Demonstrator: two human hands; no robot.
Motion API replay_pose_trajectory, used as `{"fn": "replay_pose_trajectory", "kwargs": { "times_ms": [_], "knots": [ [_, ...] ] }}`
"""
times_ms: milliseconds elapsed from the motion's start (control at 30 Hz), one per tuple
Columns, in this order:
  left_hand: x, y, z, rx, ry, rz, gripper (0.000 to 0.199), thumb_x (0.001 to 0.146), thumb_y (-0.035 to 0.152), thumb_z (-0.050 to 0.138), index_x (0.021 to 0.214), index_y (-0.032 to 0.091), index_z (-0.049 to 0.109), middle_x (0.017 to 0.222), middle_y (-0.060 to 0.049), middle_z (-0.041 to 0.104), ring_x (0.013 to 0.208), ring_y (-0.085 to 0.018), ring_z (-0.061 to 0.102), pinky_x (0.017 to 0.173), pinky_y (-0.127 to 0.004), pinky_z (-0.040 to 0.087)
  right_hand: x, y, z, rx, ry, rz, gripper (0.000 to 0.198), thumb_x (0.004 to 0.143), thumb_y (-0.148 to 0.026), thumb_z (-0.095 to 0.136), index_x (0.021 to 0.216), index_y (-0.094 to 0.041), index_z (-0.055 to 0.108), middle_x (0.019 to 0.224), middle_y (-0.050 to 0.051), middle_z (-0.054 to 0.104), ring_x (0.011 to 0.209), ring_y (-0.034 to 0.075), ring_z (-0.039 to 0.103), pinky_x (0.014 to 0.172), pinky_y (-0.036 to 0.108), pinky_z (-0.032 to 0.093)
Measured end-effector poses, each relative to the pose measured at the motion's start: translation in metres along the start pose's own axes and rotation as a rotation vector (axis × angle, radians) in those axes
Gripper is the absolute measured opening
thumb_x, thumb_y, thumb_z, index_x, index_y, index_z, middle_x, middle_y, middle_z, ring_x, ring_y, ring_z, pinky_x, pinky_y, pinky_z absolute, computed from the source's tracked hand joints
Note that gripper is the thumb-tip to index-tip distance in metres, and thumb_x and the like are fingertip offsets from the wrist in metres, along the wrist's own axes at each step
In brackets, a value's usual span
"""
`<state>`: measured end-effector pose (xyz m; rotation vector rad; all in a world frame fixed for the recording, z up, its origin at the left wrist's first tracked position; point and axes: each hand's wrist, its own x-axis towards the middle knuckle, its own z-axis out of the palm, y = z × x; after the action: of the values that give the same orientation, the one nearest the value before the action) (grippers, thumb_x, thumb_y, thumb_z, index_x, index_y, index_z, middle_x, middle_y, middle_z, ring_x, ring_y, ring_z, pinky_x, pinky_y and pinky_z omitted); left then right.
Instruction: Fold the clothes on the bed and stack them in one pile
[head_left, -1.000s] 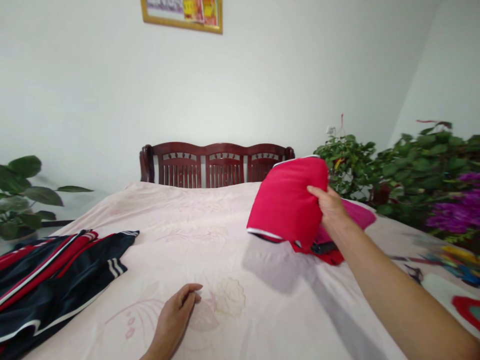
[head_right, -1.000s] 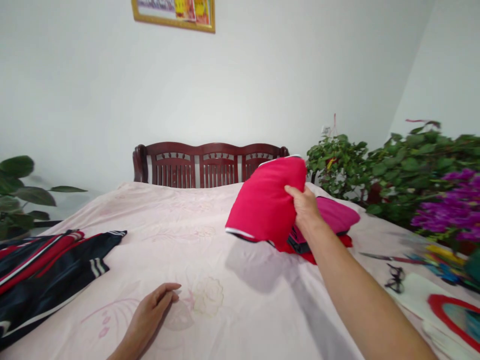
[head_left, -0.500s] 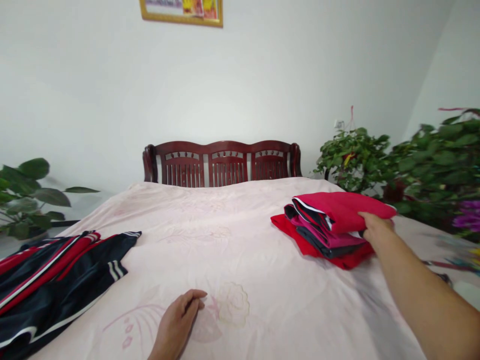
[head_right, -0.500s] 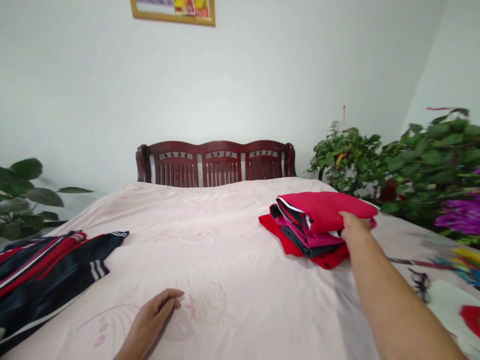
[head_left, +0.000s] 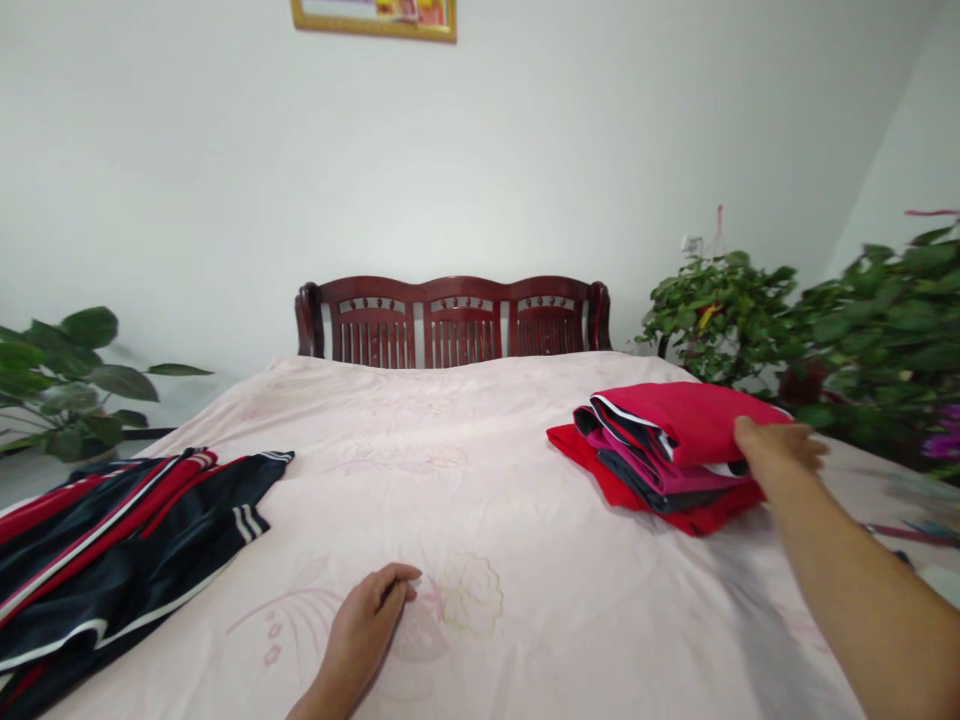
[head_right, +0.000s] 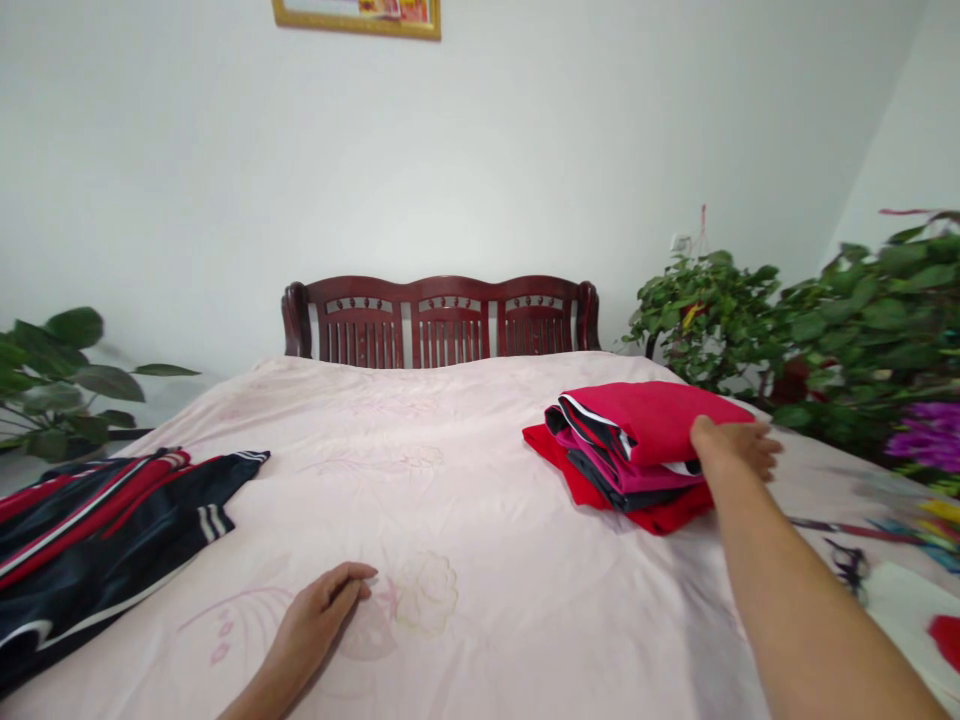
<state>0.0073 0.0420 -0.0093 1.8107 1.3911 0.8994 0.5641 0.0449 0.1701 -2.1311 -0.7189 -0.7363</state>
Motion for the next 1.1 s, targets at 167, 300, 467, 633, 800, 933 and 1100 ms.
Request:
{"fn": "replay_pose_trajectory", "kwargs": {
  "times_ms": [167,300,467,633,800,933,1100],
  "knots": [
    [0.000,0.001,0.001,0.029,0.015,0.018,0.031,0.086,0.032,0.044,0.100,0.024,0.070,0.089,-0.002,0.074,0.090,-0.022,0.067,0.083,-0.030,0.047,-0.032,-0.031,-0.029,0.123,-0.127,-0.056,0.062,0.098,-0.049,0.027,0.146,-0.011,0.041,0.143,0.027,0.044,0.128,0.034,0.041,0.097,0.050,0.031],
    [-0.001,0.004,0.003,0.075,0.044,0.056,0.031,0.086,0.027,0.044,0.100,0.024,0.071,0.089,-0.002,0.074,0.090,-0.021,0.066,0.083,-0.030,0.045,-0.050,-0.045,-0.023,0.042,-0.468,-0.391,0.056,0.097,-0.040,0.036,0.143,-0.010,0.045,0.141,0.024,0.050,0.129,0.031,0.045,0.102,0.047,0.032],
    [-0.004,0.010,0.003,0.123,0.080,0.111,0.031,0.083,0.020,0.045,0.097,0.023,0.073,0.089,-0.002,0.074,0.091,-0.020,0.065,0.085,-0.030,0.044,-0.085,-0.069,-0.024,-0.044,-0.315,-0.480,0.048,0.096,-0.035,0.040,0.132,-0.007,0.055,0.138,0.026,0.053,0.134,0.038,0.041,0.105,0.058,0.031],
    [-0.005,0.018,0.000,0.087,0.072,0.110,0.031,0.082,0.018,0.046,0.096,0.022,0.074,0.089,-0.003,0.075,0.093,-0.021,0.065,0.087,-0.033,0.045,-0.208,-0.096,-0.019,0.245,-0.377,-0.795,0.046,0.093,-0.032,0.036,0.128,-0.013,0.059,0.132,0.017,0.060,0.126,0.029,0.053,0.107,0.045,0.040],
    [-0.020,0.010,-0.011,0.038,0.000,0.115,0.042,0.076,0.013,0.048,0.111,0.021,0.070,0.103,-0.003,0.075,0.097,-0.018,0.066,0.090,-0.030,0.049,-0.331,-0.088,0.008,0.309,-0.699,-0.805,0.048,0.091,-0.039,0.036,0.125,-0.018,0.063,0.133,0.014,0.062,0.125,0.028,0.056,0.106,0.046,0.045],
    [-0.047,-0.013,-0.065,0.293,0.059,0.148,0.050,0.076,0.013,0.050,0.123,0.021,0.065,0.126,-0.008,0.067,0.120,-0.023,0.057,0.109,-0.038,0.038,-0.352,-0.080,0.016,0.289,-0.647,-0.840,0.050,0.090,-0.041,0.037,0.122,-0.017,0.066,0.134,0.016,0.061,0.127,0.034,0.054,0.107,0.053,0.042],
    [-0.081,-0.046,-0.199,0.886,0.355,-0.235,0.055,0.082,0.018,0.052,0.137,0.019,0.054,0.149,-0.015,0.046,0.145,-0.035,0.027,0.116,-0.055,0.016,-0.347,-0.081,0.015,0.285,-0.568,-0.916,0.049,0.090,-0.039,0.035,0.120,-0.016,0.067,0.130,0.016,0.063,0.122,0.032,0.058,0.104,0.049,0.045]
  ]
}}
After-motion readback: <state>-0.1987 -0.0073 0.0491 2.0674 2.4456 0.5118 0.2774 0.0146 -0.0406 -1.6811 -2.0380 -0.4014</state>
